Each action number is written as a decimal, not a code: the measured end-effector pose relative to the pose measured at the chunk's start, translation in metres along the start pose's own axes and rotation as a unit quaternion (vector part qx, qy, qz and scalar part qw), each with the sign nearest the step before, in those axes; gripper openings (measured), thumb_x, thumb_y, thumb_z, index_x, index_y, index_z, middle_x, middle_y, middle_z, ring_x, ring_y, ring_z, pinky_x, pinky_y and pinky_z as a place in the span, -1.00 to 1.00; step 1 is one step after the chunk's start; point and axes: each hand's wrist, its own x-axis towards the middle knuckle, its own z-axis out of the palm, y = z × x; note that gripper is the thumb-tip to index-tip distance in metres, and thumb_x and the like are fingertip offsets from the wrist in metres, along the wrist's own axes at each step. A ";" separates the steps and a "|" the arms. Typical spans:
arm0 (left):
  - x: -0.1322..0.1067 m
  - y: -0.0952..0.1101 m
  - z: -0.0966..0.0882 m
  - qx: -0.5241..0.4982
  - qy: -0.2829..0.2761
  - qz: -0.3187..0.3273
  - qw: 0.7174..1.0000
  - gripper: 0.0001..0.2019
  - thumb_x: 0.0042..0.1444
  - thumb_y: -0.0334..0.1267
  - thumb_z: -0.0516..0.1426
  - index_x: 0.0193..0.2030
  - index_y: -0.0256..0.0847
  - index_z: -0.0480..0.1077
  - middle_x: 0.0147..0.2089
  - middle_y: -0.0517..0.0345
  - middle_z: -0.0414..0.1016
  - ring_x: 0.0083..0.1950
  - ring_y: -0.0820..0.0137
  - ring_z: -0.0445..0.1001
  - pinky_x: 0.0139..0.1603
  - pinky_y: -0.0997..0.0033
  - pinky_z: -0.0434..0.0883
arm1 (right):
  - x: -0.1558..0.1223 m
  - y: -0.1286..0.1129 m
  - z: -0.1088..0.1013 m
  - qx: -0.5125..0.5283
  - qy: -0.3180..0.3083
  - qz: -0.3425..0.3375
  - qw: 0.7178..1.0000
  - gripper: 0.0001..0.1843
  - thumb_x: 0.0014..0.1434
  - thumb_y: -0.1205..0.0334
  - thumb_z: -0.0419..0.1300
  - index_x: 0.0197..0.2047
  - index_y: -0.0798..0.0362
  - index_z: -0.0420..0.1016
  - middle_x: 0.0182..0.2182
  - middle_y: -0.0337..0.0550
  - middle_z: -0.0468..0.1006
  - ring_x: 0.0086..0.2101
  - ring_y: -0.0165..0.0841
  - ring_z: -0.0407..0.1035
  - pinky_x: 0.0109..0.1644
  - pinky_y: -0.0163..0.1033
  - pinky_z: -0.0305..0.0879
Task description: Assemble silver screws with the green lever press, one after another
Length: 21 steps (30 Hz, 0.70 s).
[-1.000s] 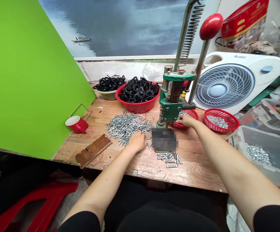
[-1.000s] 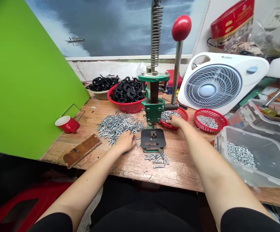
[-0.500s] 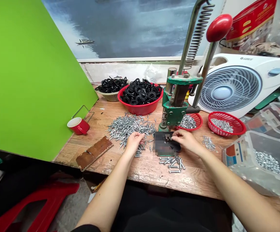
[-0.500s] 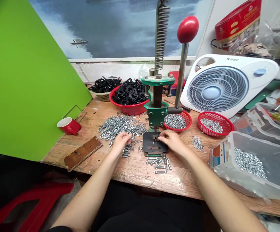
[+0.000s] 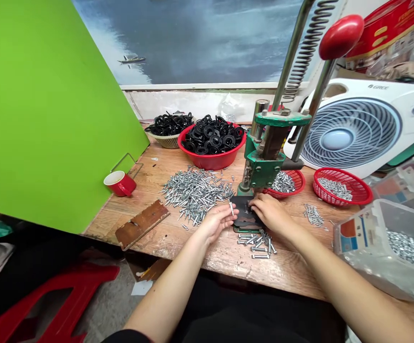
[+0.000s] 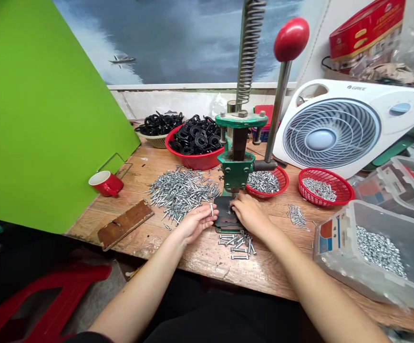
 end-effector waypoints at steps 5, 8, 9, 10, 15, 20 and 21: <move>0.004 0.000 0.008 0.020 -0.001 -0.009 1.000 -0.69 0.02 -0.20 0.17 -0.10 -0.27 0.39 -0.08 -0.08 0.48 -0.25 0.47 0.49 -0.32 0.58 0.38 | 0.002 -0.001 -0.005 -0.074 -0.010 -0.021 0.997 -0.75 0.19 0.19 -0.04 -0.16 0.00 0.41 -0.22 -0.06 0.37 -0.19 -0.28 0.23 -0.15 -0.20 0.16; 0.007 -0.002 0.010 0.019 -0.004 -0.009 1.000 -0.69 0.00 -0.18 0.18 -0.12 -0.26 0.39 -0.09 -0.06 0.49 -0.24 0.49 0.49 -0.33 0.61 0.37 | 0.004 0.000 -0.008 -0.082 -0.018 -0.047 0.995 -0.75 0.17 0.30 -0.03 -0.15 0.00 0.41 -0.21 -0.06 0.39 -0.17 -0.27 0.23 -0.13 -0.21 0.14; 0.007 -0.003 0.010 0.018 -0.004 -0.008 1.000 -0.69 0.00 -0.17 0.18 -0.12 -0.26 0.40 -0.09 -0.06 0.49 -0.25 0.50 0.49 -0.33 0.62 0.36 | 0.005 0.001 -0.009 -0.081 -0.022 -0.056 0.995 -0.74 0.16 0.32 -0.03 -0.14 0.00 0.41 -0.21 -0.07 0.40 -0.17 -0.28 0.24 -0.13 -0.22 0.14; 0.008 -0.003 0.010 0.018 -0.003 -0.007 1.000 -0.69 0.00 -0.17 0.18 -0.13 -0.26 0.40 -0.10 -0.06 0.49 -0.25 0.50 0.49 -0.34 0.63 0.36 | 0.005 0.001 -0.009 -0.080 -0.024 -0.063 0.995 -0.73 0.16 0.34 -0.03 -0.14 0.00 0.41 -0.21 -0.07 0.40 -0.16 -0.29 0.24 -0.13 -0.23 0.14; 0.009 -0.003 0.011 0.023 0.003 -0.002 1.000 -0.69 -0.01 -0.17 0.19 -0.13 -0.27 0.40 -0.10 -0.07 0.49 -0.28 0.50 0.49 -0.35 0.62 0.36 | 0.004 0.003 -0.006 -0.048 -0.025 -0.074 0.996 -0.71 0.16 0.36 -0.05 -0.11 0.01 0.39 -0.18 -0.08 0.39 -0.14 -0.31 0.25 -0.10 -0.25 0.17; 0.013 -0.004 0.014 0.045 0.013 0.010 0.999 -0.68 -0.03 -0.16 0.20 -0.14 -0.28 0.41 -0.12 -0.06 0.50 -0.31 0.51 0.49 -0.37 0.61 0.35 | -0.001 0.005 0.003 -0.035 -0.018 -0.098 0.994 -0.72 0.20 0.31 -0.07 -0.08 0.05 0.35 -0.17 -0.08 0.38 -0.06 -0.32 0.17 -0.02 -0.22 0.18; 0.014 -0.004 0.016 0.051 0.016 0.013 0.998 -0.67 -0.03 -0.15 0.20 -0.14 -0.27 0.41 -0.13 -0.06 0.50 -0.32 0.51 0.48 -0.37 0.61 0.34 | -0.002 0.005 0.003 -0.033 -0.016 -0.099 0.994 -0.73 0.21 0.30 -0.08 -0.08 0.05 0.35 -0.18 -0.09 0.38 -0.07 -0.32 0.17 -0.02 -0.22 0.19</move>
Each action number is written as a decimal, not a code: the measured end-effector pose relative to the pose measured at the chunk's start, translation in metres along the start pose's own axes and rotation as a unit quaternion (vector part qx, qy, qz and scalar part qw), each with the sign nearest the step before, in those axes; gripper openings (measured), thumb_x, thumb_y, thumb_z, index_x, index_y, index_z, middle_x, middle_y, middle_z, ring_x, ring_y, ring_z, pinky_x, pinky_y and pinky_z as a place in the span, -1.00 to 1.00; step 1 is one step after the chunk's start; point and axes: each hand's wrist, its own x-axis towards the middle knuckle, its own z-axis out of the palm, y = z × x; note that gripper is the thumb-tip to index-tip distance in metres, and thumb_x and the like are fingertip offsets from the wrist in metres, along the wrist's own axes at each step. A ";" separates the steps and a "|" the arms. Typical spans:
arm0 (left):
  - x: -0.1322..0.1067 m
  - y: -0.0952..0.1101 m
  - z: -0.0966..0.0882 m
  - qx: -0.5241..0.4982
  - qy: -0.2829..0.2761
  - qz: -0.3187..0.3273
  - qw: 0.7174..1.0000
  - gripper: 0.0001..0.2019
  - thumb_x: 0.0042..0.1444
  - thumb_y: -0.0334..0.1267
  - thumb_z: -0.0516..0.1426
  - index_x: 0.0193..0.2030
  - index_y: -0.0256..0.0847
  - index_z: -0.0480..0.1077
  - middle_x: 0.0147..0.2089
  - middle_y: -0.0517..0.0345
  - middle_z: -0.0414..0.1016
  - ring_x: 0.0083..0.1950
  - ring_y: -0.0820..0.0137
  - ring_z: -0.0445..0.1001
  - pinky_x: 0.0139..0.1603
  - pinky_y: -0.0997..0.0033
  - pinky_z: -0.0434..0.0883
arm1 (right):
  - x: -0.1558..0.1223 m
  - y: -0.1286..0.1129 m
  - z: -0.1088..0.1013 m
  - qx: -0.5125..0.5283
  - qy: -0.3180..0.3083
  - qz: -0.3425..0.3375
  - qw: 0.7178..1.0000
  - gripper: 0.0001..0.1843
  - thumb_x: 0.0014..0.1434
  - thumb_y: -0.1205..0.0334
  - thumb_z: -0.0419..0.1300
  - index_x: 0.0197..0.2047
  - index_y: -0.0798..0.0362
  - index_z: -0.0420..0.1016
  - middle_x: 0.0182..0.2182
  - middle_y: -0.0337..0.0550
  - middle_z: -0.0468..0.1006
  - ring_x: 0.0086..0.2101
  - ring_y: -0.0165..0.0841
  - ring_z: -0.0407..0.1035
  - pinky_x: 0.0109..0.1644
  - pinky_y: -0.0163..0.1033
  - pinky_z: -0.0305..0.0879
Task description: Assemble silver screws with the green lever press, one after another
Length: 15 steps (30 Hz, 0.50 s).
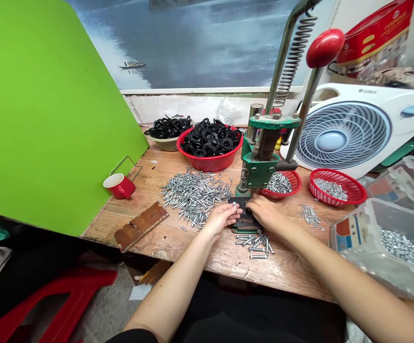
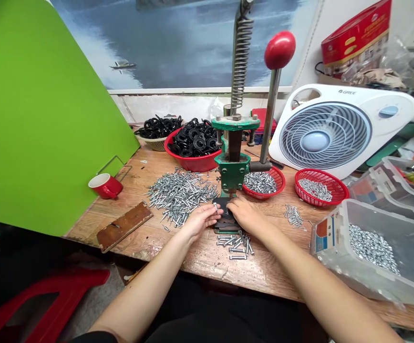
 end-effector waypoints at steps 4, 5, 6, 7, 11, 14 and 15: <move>0.006 0.002 0.007 0.028 0.011 0.013 0.999 -0.66 -0.06 -0.15 0.20 -0.14 -0.27 0.41 -0.17 -0.01 0.52 -0.31 0.52 0.46 -0.35 0.60 0.31 | 0.003 -0.002 -0.003 0.000 -0.002 0.019 1.000 -0.72 0.21 0.28 -0.09 -0.08 0.05 0.35 -0.20 -0.07 0.38 -0.09 -0.31 0.17 -0.05 -0.20 0.22; 0.009 0.002 0.009 0.036 0.013 0.021 0.999 -0.66 -0.06 -0.15 0.20 -0.15 -0.27 0.42 -0.17 0.00 0.51 -0.30 0.51 0.45 -0.35 0.60 0.30 | 0.004 -0.003 -0.003 -0.004 -0.005 0.025 1.000 -0.72 0.21 0.28 -0.09 -0.10 0.06 0.36 -0.20 -0.06 0.38 -0.09 -0.31 0.17 -0.06 -0.20 0.22; 0.011 0.003 0.010 0.044 0.017 0.032 0.998 -0.66 -0.07 -0.15 0.20 -0.16 -0.27 0.42 -0.18 0.01 0.51 -0.30 0.51 0.44 -0.35 0.60 0.29 | 0.006 -0.004 -0.004 -0.008 -0.007 0.032 0.999 -0.73 0.20 0.29 -0.09 -0.11 0.07 0.36 -0.20 -0.05 0.37 -0.09 -0.30 0.17 -0.05 -0.19 0.22; 0.014 0.003 0.011 0.053 0.022 0.046 0.997 -0.66 -0.08 -0.15 0.20 -0.17 -0.27 0.43 -0.20 0.03 0.51 -0.30 0.51 0.43 -0.35 0.59 0.28 | 0.007 -0.004 -0.003 -0.011 -0.008 0.039 0.999 -0.73 0.20 0.29 -0.09 -0.11 0.08 0.36 -0.20 -0.04 0.37 -0.09 -0.29 0.17 -0.04 -0.18 0.22; 0.023 0.004 0.015 0.079 0.030 0.105 0.991 -0.68 -0.11 -0.14 0.20 -0.22 -0.28 0.45 -0.31 0.12 0.49 -0.35 0.51 0.39 -0.37 0.57 0.25 | 0.006 -0.004 0.004 0.015 0.007 0.066 0.998 -0.72 0.18 0.29 -0.08 -0.09 0.09 0.34 -0.14 -0.02 0.34 -0.06 -0.29 0.18 0.02 -0.16 0.20; 0.029 0.005 0.019 0.088 0.023 0.143 0.986 -0.69 -0.09 -0.13 0.18 -0.22 -0.27 0.45 -0.32 0.14 0.48 -0.36 0.51 0.36 -0.36 0.56 0.25 | 0.004 -0.002 0.011 0.077 0.028 0.091 0.992 -0.63 0.14 0.27 -0.02 0.03 0.11 0.23 -0.02 0.00 0.28 0.00 -0.27 0.17 0.09 -0.15 0.15; 0.030 0.006 0.021 0.089 0.022 0.152 0.984 -0.69 -0.08 -0.14 0.18 -0.21 -0.27 0.45 -0.31 0.14 0.48 -0.37 0.52 0.36 -0.36 0.55 0.24 | 0.004 -0.001 0.014 0.101 0.031 0.101 0.989 -0.57 0.11 0.28 0.00 0.07 0.12 0.18 0.01 0.00 0.26 0.01 -0.27 0.17 0.11 -0.15 0.14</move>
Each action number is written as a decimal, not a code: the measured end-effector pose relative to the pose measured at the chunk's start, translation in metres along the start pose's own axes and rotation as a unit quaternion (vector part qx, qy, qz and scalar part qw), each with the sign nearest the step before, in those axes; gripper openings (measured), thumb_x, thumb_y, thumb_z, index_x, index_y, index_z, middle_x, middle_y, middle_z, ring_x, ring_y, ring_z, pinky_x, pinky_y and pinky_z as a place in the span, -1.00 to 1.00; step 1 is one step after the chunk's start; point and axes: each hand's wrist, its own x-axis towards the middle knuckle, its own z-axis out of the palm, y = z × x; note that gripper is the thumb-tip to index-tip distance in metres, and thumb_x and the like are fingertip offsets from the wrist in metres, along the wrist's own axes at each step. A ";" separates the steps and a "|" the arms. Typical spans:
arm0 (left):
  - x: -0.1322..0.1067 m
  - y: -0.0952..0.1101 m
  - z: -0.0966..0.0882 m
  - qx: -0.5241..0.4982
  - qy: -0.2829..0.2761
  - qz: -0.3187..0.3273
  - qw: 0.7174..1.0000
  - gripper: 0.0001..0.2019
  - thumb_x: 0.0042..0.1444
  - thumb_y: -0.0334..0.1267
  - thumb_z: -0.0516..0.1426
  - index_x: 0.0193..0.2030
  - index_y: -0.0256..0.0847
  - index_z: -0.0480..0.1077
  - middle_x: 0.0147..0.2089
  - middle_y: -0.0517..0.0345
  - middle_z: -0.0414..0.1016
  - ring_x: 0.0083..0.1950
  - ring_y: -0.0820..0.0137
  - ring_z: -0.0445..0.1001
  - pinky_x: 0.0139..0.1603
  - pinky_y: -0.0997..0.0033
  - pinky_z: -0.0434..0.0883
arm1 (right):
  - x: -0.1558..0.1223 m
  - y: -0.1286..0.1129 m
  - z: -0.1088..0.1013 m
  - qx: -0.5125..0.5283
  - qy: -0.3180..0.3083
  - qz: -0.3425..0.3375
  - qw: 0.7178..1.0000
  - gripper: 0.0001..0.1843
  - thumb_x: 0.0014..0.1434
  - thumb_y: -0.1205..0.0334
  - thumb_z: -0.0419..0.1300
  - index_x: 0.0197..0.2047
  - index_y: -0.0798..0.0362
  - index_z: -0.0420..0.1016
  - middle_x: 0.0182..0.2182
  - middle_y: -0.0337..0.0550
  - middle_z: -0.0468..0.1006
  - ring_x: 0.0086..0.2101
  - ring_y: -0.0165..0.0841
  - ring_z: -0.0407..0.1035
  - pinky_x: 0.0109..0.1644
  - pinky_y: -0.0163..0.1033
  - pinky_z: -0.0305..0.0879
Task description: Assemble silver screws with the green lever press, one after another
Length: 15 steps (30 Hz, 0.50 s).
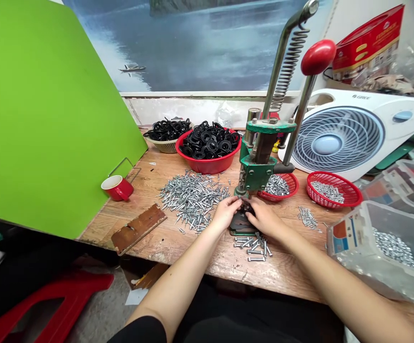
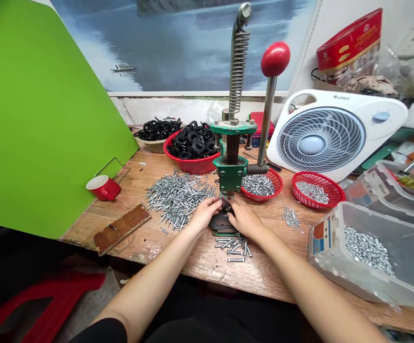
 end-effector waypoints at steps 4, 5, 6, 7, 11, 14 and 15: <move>0.006 0.000 0.008 0.005 -0.014 0.017 1.000 -0.69 -0.05 -0.16 0.15 -0.19 -0.29 0.45 -0.33 0.12 0.49 -0.39 0.51 0.35 -0.36 0.54 0.25 | 0.004 0.002 0.010 0.076 0.012 0.068 0.995 -0.51 0.03 0.36 -0.01 0.08 0.14 0.15 -0.05 -0.01 0.33 -0.06 -0.29 0.25 0.06 -0.17 0.18; 0.007 -0.001 0.010 0.006 -0.018 0.021 1.000 -0.69 -0.04 -0.16 0.14 -0.18 -0.30 0.45 -0.33 0.12 0.49 -0.39 0.51 0.35 -0.36 0.54 0.25 | 0.005 0.001 0.013 0.087 0.021 0.084 0.992 -0.53 0.03 0.36 -0.01 0.06 0.14 0.16 -0.08 -0.01 0.35 -0.08 -0.29 0.27 0.03 -0.17 0.20; 0.008 -0.003 0.011 0.009 -0.022 0.026 0.999 -0.70 -0.03 -0.17 0.14 -0.19 -0.31 0.44 -0.32 0.11 0.49 -0.39 0.50 0.36 -0.35 0.53 0.27 | 0.005 0.001 0.015 0.094 0.030 0.098 0.990 -0.54 0.02 0.36 -0.01 0.04 0.14 0.17 -0.10 -0.01 0.37 -0.11 -0.29 0.28 0.01 -0.17 0.21; 0.010 -0.006 0.012 0.013 -0.025 0.032 0.999 -0.70 -0.03 -0.17 0.13 -0.19 -0.31 0.44 -0.30 0.09 0.50 -0.37 0.48 0.38 -0.33 0.51 0.28 | 0.006 0.001 0.017 0.099 0.037 0.110 0.988 -0.54 0.02 0.35 0.00 0.04 0.14 0.17 -0.12 -0.01 0.38 -0.13 -0.29 0.29 -0.01 -0.17 0.22; 0.014 -0.016 0.013 0.057 -0.033 0.076 0.995 -0.73 0.01 -0.22 0.10 -0.18 -0.31 0.44 -0.20 0.05 0.51 -0.24 0.39 0.43 -0.16 0.40 0.33 | 0.005 0.002 0.022 0.110 0.050 0.131 0.984 -0.50 0.00 0.32 0.02 0.06 0.13 0.16 -0.08 0.00 0.36 -0.13 -0.28 0.30 -0.01 -0.18 0.22; 0.012 -0.017 0.012 0.129 -0.030 0.121 0.984 -0.72 0.08 -0.23 0.04 -0.10 -0.27 0.41 -0.12 0.03 0.49 -0.15 0.35 0.44 -0.08 0.34 0.34 | 0.004 0.004 0.023 0.115 0.049 0.129 0.984 -0.51 0.01 0.30 0.02 0.06 0.13 0.17 -0.06 0.01 0.35 -0.11 -0.29 0.30 0.01 -0.17 0.21; 0.011 -0.016 0.011 0.170 -0.026 0.142 0.975 -0.71 0.10 -0.23 0.02 -0.08 -0.25 0.40 -0.10 0.04 0.48 -0.13 0.34 0.43 -0.06 0.32 0.34 | 0.004 0.004 0.023 0.115 0.050 0.129 0.984 -0.51 0.01 0.30 0.02 0.06 0.14 0.17 -0.06 0.01 0.35 -0.11 -0.28 0.30 0.01 -0.17 0.21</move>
